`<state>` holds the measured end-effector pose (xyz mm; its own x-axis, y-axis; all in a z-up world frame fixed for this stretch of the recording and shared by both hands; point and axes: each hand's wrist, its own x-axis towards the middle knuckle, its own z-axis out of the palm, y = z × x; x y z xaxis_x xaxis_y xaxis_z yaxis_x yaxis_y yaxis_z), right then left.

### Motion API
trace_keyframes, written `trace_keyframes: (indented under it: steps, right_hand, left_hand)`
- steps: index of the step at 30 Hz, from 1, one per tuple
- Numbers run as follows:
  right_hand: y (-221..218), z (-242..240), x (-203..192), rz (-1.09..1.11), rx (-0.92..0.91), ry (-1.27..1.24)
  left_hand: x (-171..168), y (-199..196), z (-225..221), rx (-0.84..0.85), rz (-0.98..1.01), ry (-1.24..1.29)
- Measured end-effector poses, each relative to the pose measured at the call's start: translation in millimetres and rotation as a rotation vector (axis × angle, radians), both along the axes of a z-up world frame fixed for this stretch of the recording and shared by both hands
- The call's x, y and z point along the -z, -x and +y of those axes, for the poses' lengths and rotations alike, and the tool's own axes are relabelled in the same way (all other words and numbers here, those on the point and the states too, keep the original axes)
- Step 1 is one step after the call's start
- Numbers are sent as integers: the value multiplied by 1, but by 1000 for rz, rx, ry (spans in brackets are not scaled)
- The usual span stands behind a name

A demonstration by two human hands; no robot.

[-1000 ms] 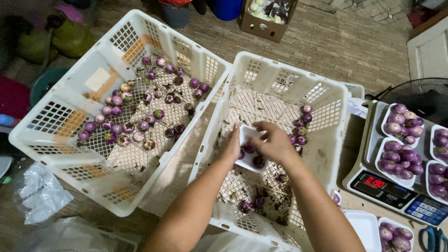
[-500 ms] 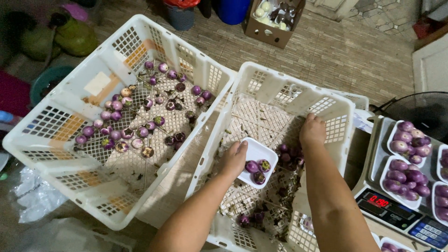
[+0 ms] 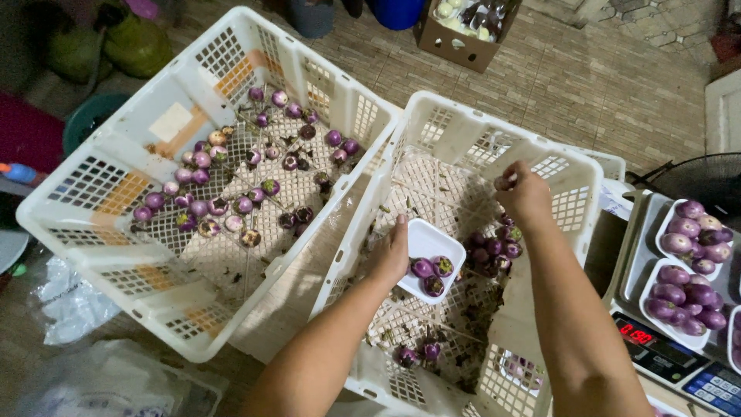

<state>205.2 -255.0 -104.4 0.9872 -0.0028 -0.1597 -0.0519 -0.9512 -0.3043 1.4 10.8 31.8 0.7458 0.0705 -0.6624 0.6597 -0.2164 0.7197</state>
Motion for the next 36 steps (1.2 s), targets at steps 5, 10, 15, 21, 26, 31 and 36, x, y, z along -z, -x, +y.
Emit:
trace_keyframes:
  steps: [5, 10, 15, 21, 26, 31, 36]
  right_hand:
    - [91, 78, -148, 400, -152, -655]
    - [103, 76, -136, 511, -268, -668]
    - [55, 2, -34, 223, -284, 159]
    - [57, -13, 11, 372, -384, 433]
    - [67, -5, -40, 419, -65, -221]
    - [94, 14, -110, 608, 61, -1115]
    - [112, 9, -118, 651, 4, -1510]
  left_hand:
    - [-16, -3, 3, -3, 6, 14]
    - [-19, -1, 1, 84, 65, 0]
    - [1, -4, 6, 23, 23, 1]
    - [1, -2, 6, -20, -13, 9]
    - [5, -4, 6, -4, -2, -7]
    - [1, -3, 2, 6, -3, -7]
    - [1, -3, 2, 1, -4, 5]
